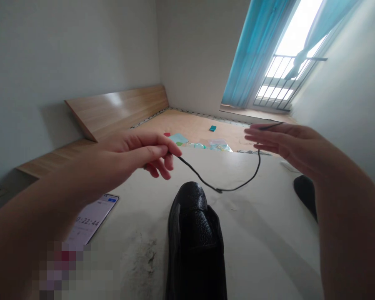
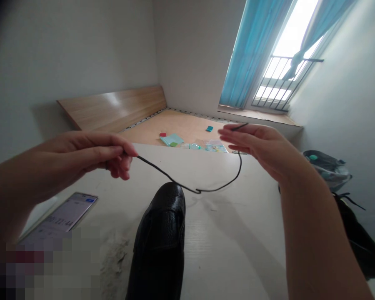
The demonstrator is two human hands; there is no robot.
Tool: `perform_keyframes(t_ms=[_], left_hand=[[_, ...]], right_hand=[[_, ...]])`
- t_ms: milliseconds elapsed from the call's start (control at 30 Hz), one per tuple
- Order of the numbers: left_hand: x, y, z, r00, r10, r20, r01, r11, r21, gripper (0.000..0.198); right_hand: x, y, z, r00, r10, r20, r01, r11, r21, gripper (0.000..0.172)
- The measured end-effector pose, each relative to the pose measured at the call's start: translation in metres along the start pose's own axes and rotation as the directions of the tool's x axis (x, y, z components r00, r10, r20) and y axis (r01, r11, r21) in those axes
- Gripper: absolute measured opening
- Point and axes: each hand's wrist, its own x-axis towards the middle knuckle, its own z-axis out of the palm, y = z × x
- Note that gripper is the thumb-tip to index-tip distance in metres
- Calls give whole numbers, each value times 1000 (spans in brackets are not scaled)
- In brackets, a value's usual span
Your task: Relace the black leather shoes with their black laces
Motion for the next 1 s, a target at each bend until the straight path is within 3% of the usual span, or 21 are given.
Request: perform_keyframes(t_ms=[100,200,267,367,433,500,567,667,833,1000], left_hand=[[-3,-7,3,979,-58,195,51,998,37,31],[-1,-11,6,989,-47,138,51,998,-27,40],[1,-12,8,999,24,38,-26,998,54,36],[4,-11,7,984,134,-113,-101,961,259,21],[4,-10,5,960,223,-170,-146,914,378,10],[3,-9,4,934,303,-188,-197,878,436,15],[3,-9,4,917,333,-218,-229,890,394,26],[5,-10,6,927,273,-259,-231,956,182,37],[10,-6,5,964,142,-226,-166,982,-92,50],[9,0,-1,963,81,-255,-134,971,-197,46]], right_hand=[[-6,-3,19,968,85,237,-26,970,-241,35],[-9,-3,33,897,136,421,78,888,-453,37],[-11,-4,38,885,75,459,199,832,-518,40],[-12,-6,36,911,-56,409,239,879,-412,36],[-13,-8,32,909,-49,413,149,965,-215,34],[-12,-8,31,889,-12,457,40,998,-51,37],[-10,-4,38,869,21,495,16,997,-71,39],[-6,9,60,838,114,534,54,956,-289,37],[-1,35,92,695,302,653,82,869,-489,31],[4,46,94,572,331,751,101,880,-464,22]])
